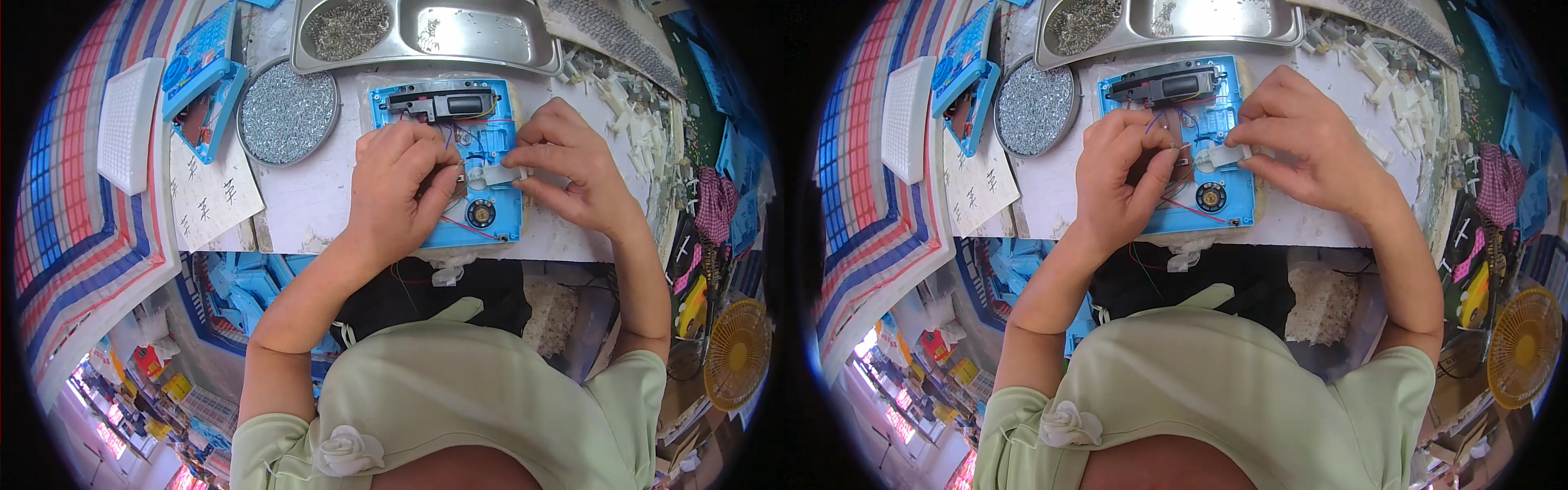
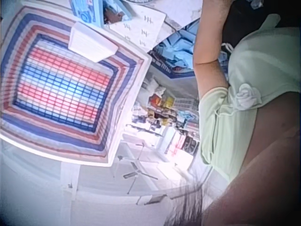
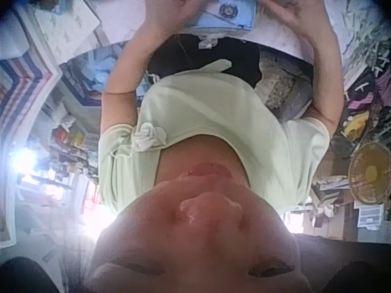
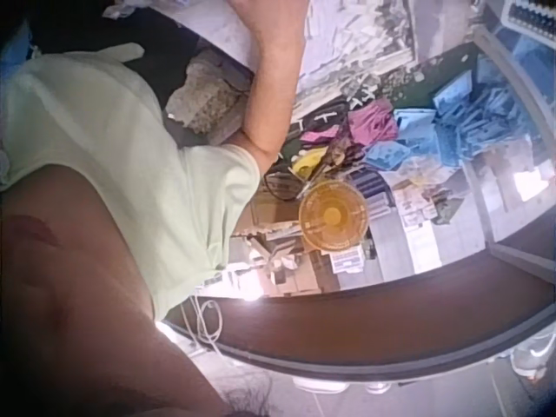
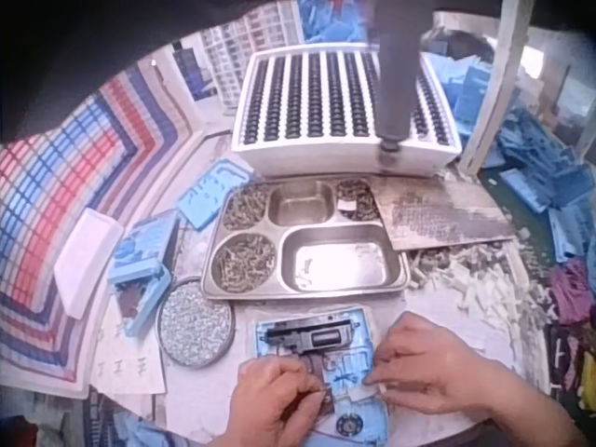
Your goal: Assemble electronic components onto a blue plastic housing using a soldering iron and an electric screwdriver.
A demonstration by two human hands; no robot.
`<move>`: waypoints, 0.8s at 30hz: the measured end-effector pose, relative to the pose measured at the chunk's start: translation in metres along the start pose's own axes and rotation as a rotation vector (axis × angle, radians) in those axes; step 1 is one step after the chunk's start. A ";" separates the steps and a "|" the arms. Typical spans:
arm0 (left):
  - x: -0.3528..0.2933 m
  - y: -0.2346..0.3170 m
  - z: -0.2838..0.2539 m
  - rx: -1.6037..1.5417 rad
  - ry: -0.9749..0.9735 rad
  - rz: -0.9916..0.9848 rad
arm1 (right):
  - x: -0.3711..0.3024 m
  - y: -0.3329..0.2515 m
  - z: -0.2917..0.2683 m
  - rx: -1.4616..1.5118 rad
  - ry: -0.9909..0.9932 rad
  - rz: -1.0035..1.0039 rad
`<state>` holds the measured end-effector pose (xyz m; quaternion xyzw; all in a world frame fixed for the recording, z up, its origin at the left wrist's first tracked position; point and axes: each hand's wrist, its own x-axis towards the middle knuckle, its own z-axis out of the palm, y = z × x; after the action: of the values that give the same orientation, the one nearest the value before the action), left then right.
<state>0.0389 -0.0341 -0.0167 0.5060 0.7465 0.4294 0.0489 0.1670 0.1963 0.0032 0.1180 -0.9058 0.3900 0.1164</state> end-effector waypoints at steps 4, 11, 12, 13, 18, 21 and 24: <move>-0.002 0.000 -0.002 0.002 -0.005 -0.005 | 0.003 0.000 0.004 0.044 0.014 0.014; 0.000 -0.002 0.000 -0.005 0.017 0.031 | -0.009 -0.014 0.024 0.013 0.077 0.128; 0.001 -0.002 0.000 -0.013 0.008 0.026 | -0.007 -0.019 0.024 -0.054 0.049 0.130; 0.001 -0.003 0.001 0.002 0.002 0.039 | -0.005 -0.027 0.025 -0.130 0.025 0.144; 0.004 -0.003 -0.005 0.022 -0.099 0.100 | -0.016 -0.039 0.018 -0.155 0.123 0.162; -0.001 -0.001 -0.019 -0.054 -0.130 0.057 | -0.054 -0.024 -0.017 -0.239 0.324 0.468; -0.003 0.001 -0.033 -0.096 -0.109 0.049 | -0.097 0.001 -0.053 -0.550 0.412 0.783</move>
<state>0.0238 -0.0561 0.0037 0.5436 0.7087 0.4378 0.1032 0.2650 0.2481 0.0083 -0.3435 -0.9095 0.1670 0.1642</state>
